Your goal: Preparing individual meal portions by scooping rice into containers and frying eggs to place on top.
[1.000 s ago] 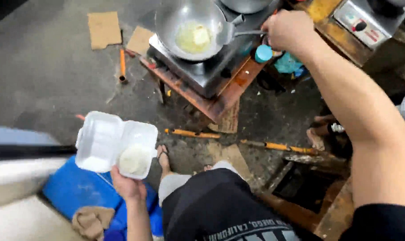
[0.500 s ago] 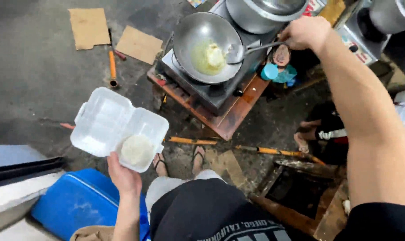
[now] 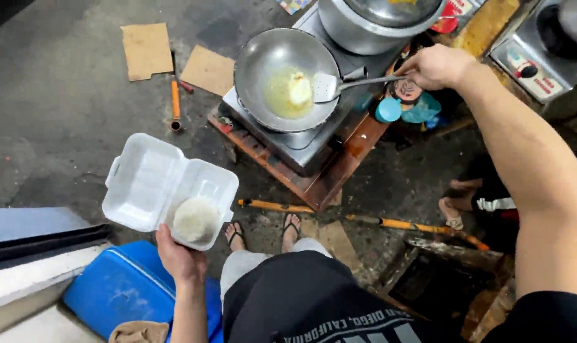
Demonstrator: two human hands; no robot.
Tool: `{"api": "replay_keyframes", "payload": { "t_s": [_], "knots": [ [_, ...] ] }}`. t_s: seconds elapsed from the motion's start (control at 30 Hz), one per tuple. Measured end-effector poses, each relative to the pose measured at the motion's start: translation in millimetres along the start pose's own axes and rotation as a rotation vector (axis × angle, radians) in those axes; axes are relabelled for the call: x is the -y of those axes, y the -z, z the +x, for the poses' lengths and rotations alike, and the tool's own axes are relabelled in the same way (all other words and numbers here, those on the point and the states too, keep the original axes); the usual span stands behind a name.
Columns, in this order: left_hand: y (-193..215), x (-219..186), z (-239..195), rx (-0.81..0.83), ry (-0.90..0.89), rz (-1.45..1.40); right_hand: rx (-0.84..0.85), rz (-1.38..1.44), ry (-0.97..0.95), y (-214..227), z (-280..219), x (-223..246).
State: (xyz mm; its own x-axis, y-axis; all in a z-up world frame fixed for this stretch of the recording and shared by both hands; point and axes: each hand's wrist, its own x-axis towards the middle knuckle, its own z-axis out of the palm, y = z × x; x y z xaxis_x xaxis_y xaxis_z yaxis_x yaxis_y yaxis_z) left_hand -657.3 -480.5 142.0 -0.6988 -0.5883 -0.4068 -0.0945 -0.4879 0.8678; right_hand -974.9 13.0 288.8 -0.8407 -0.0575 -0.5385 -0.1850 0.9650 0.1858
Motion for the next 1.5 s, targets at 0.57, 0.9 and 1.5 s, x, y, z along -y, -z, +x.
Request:
{"api": "replay_keyframes", "payload": {
  "t_s": [0.57,0.9,1.5],
  "knots": [
    [-9.3,-8.7,13.6,0.066,0.054,-0.028,0.122,0.274,-0.111,-6.4,-64.4,73.2],
    [-23.6,-62.2,35.2,0.188,0.102,0.114,-0.028,0.574,-0.204,-97.6,-86.3,133.5],
    [-10.0,-71.4,87.2,0.326,0.092,0.022,-0.429,0.819,-0.282,-195.3,-7.6,209.6]
  ]
}}
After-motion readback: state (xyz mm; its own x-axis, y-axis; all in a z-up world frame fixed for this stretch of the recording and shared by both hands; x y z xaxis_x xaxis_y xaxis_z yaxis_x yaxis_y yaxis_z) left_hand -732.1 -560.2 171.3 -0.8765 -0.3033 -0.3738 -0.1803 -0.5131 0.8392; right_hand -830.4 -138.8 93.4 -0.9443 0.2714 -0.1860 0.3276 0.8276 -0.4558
